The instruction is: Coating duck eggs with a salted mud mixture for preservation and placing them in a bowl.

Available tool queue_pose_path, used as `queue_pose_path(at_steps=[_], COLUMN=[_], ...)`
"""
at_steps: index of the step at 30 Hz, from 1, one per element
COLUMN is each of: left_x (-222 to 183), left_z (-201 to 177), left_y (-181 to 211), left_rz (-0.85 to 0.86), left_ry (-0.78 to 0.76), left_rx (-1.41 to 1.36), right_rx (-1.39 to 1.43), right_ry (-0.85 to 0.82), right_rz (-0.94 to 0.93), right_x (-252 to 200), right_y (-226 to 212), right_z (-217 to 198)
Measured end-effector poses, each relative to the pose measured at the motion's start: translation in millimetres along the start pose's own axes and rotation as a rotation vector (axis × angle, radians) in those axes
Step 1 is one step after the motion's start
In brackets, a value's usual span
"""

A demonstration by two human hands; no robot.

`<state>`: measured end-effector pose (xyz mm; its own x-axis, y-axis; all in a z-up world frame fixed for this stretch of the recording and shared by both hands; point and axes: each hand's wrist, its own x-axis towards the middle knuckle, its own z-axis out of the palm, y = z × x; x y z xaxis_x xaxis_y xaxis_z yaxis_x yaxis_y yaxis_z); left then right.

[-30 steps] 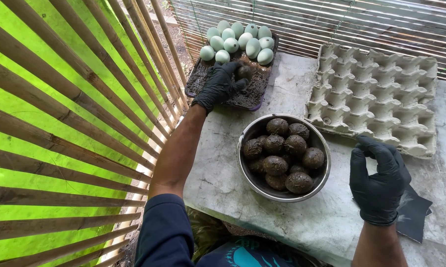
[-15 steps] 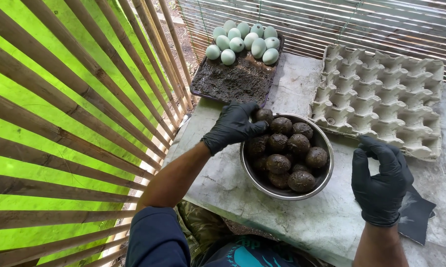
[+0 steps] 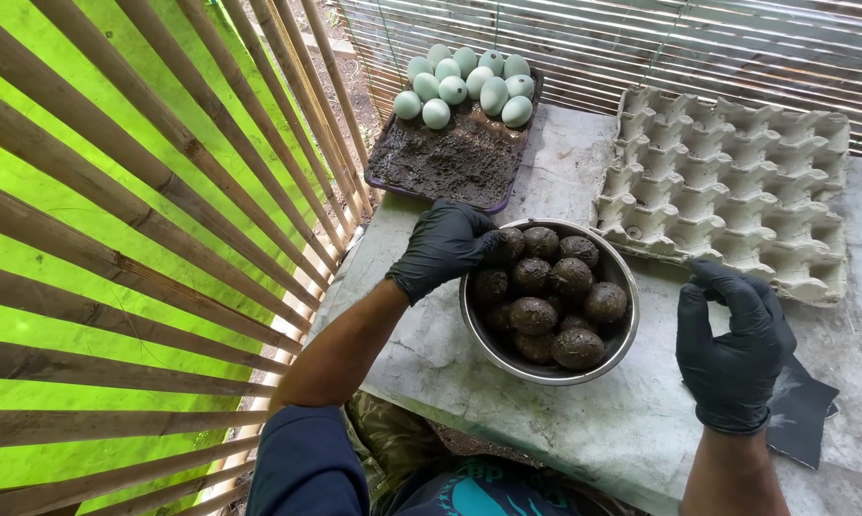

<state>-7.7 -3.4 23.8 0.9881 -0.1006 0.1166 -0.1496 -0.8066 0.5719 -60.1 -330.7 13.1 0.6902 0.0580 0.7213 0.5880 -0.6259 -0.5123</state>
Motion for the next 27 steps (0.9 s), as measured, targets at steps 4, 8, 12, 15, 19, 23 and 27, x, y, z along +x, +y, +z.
queue_pose_path(at_steps=[4, 8, 12, 15, 19, 23, 27], left_x=[3.3, 7.1, 7.7, 6.7, 30.8, 92.2, 151.6], left_z=[0.6, 3.1, 0.7, -8.9, -33.0, -44.0, -18.1], left_y=[-2.1, -6.3, -7.4, -0.2, -16.4, -72.8, -142.6], left_rz=[-0.097, -0.116, -0.085, -0.137, -0.158, -0.209, 0.081], left_ry=[-0.022, -0.042, -0.067, -0.09, -0.049, 0.338, 0.623], left_rx=[-0.063, -0.002, 0.001, 0.012, -0.318, 0.097, 0.357], right_rx=[0.025, 0.034, 0.033, 0.045, 0.035, 0.033, 0.006], right_ry=[0.001, -0.014, -0.016, -0.023, -0.011, -0.017, -0.023], right_rz=[-0.015, -0.009, -0.014, 0.004, -0.022, -0.001, 0.006], right_x=[-1.1, -1.0, 0.4, -2.4, 2.1, 3.8, 3.6], right_y=[3.0, 2.5, 1.1, 5.0, 2.7, 1.4, 1.1], right_z=[1.9, 2.3, 3.6, 3.8, 4.2, 4.2, 4.2])
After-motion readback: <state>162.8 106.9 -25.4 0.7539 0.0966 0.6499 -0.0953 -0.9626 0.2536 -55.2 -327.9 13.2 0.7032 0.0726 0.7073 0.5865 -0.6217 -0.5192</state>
